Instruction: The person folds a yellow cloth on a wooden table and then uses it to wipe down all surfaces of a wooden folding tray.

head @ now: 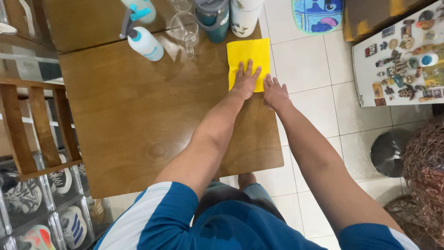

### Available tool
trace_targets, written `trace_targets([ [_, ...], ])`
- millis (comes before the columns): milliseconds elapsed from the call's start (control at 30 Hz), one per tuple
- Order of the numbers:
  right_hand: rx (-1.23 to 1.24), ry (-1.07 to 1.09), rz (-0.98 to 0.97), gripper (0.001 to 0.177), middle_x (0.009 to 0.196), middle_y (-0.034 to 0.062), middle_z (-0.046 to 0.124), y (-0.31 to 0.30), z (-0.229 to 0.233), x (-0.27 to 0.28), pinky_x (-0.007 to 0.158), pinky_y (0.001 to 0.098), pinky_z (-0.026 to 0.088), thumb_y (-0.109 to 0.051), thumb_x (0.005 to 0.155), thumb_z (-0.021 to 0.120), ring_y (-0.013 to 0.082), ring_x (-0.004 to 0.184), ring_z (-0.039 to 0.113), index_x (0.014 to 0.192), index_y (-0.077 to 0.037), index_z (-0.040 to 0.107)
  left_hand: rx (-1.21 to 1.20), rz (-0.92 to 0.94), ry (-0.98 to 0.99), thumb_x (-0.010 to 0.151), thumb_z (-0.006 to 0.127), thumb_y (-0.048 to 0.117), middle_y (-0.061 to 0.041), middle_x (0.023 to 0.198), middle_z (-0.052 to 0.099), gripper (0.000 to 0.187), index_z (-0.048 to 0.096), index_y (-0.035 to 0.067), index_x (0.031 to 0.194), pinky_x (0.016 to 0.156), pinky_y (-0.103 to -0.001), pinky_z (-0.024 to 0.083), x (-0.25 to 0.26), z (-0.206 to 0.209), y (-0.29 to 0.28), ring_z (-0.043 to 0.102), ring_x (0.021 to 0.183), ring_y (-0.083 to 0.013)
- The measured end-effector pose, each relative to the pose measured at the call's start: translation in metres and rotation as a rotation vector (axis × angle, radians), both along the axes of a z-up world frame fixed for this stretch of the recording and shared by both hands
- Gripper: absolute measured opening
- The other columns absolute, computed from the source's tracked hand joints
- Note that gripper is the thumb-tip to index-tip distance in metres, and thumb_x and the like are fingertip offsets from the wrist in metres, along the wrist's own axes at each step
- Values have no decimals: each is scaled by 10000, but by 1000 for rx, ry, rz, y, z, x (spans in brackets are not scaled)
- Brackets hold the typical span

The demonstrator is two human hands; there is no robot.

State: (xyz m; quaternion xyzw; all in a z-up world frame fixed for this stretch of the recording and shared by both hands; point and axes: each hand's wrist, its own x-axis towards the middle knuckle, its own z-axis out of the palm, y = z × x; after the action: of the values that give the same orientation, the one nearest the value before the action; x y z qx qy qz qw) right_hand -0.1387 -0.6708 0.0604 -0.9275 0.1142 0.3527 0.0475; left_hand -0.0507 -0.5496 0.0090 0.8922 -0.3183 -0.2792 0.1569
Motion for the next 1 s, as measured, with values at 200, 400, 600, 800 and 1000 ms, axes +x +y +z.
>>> trace_targets([
  [200, 7, 49, -8, 905, 1742, 8, 44, -4, 18, -24, 1259, 519, 210, -38, 873, 594, 241, 1598, 85, 1650, -127, 140, 19, -48, -53, 1013, 431, 78, -98, 1735, -27, 696, 240, 312, 1640, 1274, -540, 134, -26, -7, -7, -6, 1578, -449],
  [400, -9, 26, 121, 881, 1739, 53, 48, 0, 11, -65, 1269, 444, 209, -88, 875, 612, 215, 1602, 84, 1636, -86, 169, 54, -59, -58, 1020, 436, 99, -119, 1727, -39, 703, 188, 283, 1651, 1263, -551, 156, -69, -12, 6, 1, 1567, -470],
  [600, 32, -26, 130, 776, 1735, 79, 57, 14, -9, -59, 1257, 445, 204, -94, 916, 524, 215, 1589, 99, 1621, -49, 203, 119, -45, -1, 986, 419, 31, -77, 1740, -56, 753, 179, 297, 1649, 1252, -526, 176, -60, -5, 27, -4, 1586, -420],
  [800, 42, -45, 147, 745, 1740, 96, 117, 30, -11, -40, 1258, 460, 245, -106, 926, 536, 221, 1596, 150, 1617, -42, 265, 112, 95, -13, 1007, 431, 64, -89, 1736, -56, 722, 188, 286, 1650, 1264, -544, 167, -60, 1, 41, 4, 1580, -440],
  [1000, 59, -35, 76, 720, 1730, 99, 122, 35, -22, -74, 1238, 491, 244, -115, 936, 532, 231, 1583, 152, 1603, -50, 270, 158, 57, 48, 996, 430, 73, -83, 1726, -90, 744, 175, 327, 1647, 1252, -567, 151, -100, 14, 40, -24, 1561, -474],
])
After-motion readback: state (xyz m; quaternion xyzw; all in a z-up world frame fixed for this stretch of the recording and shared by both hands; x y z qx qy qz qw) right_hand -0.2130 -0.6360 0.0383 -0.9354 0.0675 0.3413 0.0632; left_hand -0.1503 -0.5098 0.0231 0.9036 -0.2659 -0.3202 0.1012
